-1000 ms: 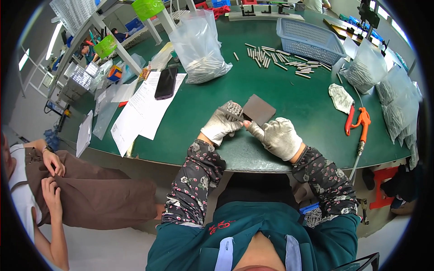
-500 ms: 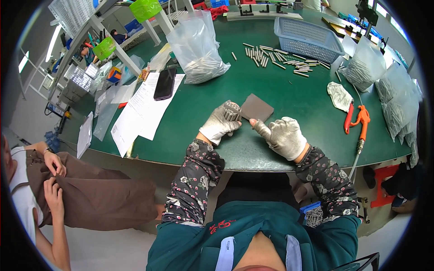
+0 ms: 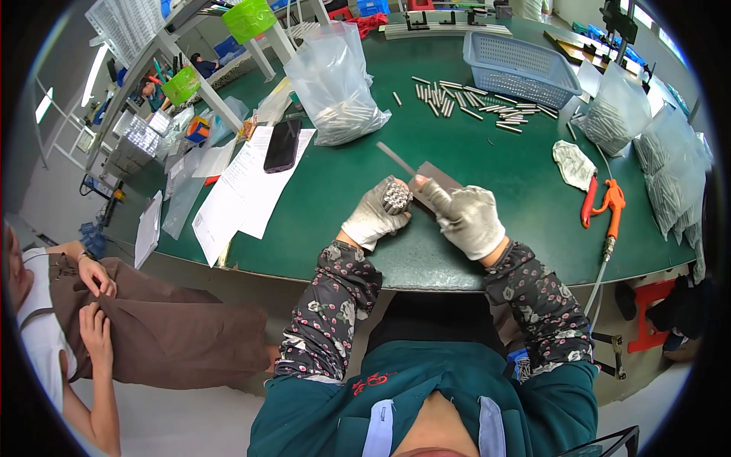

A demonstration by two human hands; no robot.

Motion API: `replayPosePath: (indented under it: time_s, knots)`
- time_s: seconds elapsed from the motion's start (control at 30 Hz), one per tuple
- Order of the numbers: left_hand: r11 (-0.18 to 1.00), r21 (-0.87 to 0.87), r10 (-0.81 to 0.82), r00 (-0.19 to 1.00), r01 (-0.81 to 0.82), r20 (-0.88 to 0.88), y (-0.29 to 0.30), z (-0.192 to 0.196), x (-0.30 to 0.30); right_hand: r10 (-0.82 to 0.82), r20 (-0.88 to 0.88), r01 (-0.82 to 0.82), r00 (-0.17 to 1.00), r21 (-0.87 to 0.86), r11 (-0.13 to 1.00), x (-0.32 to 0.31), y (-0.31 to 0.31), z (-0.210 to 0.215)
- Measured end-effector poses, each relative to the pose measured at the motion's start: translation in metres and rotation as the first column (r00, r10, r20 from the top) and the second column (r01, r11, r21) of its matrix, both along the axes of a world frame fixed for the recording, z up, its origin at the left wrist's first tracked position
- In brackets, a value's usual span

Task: The recorder is polishing and inspecting bundles of small metal pins at a factory workbench.

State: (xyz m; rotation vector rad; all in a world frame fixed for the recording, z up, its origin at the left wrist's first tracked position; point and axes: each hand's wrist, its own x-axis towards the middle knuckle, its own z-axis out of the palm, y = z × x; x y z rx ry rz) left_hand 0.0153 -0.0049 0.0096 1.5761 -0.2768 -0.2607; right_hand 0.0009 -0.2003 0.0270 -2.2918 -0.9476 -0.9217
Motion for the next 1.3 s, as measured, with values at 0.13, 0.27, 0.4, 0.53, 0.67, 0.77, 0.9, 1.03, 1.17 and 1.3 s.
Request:
replayPosePath:
  time_s: [0.13, 0.27, 0.4, 0.53, 0.67, 0.77, 0.9, 1.03, 1.17, 1.3]
  knots:
    - [1.000, 0.020, 0.002, 0.999, -0.003, 0.044, 0.001, 0.000, 0.000, 0.004, -0.065, -0.007, 0.998, -0.048, 0.999, -0.008, -0.015, -0.005]
    - [0.999, 0.015, -0.047, 0.994, 0.046, 0.100, 0.001, -0.002, 0.001, 0.094, -0.112, -0.120, 0.989, -0.254, 0.960, -0.012, -0.018, -0.005]
    - [1.000, 0.030, -0.002, 1.000, 0.001, 0.026, -0.001, 0.004, -0.003, -0.017, -0.032, 0.014, 0.999, -0.110, 0.994, -0.002, -0.033, -0.008]
    - [1.000, 0.008, 0.007, 0.999, -0.007, 0.031, 0.001, 0.001, -0.002, 0.053, -0.015, -0.055, 0.998, -0.200, 0.978, -0.011, -0.027, -0.006]
    - [1.000, 0.001, -0.021, 0.998, 0.021, 0.051, 0.001, -0.002, -0.001, 0.013, -0.045, -0.019, 0.999, -0.132, 0.991, -0.005, -0.033, -0.011]
    - [0.999, 0.036, -0.016, 0.996, 0.013, 0.083, 0.001, -0.003, 0.000, -0.071, -0.051, 0.071, 0.996, 0.002, 0.997, -0.003, -0.038, -0.013]
    - [0.996, 0.084, -0.038, 0.985, 0.024, 0.168, 0.002, -0.003, -0.001, -0.122, -0.079, 0.124, 0.989, 0.020, 0.992, -0.003, -0.039, -0.018]
    - [0.997, 0.079, -0.038, 0.989, 0.026, 0.144, 0.003, -0.007, 0.000, -0.127, -0.122, 0.132, 0.984, 0.027, 0.991, -0.005, -0.038, -0.013]
    - [0.993, 0.112, -0.049, 0.980, 0.028, 0.192, 0.003, -0.006, 0.000, -0.060, -0.158, 0.070, 0.986, 0.061, 0.996, -0.009, -0.036, -0.013]
    - [0.992, 0.126, -0.053, 0.971, 0.024, 0.232, 0.002, -0.005, -0.002, 0.008, -0.178, 0.003, 0.984, 0.063, 0.998, -0.017, -0.028, -0.011]
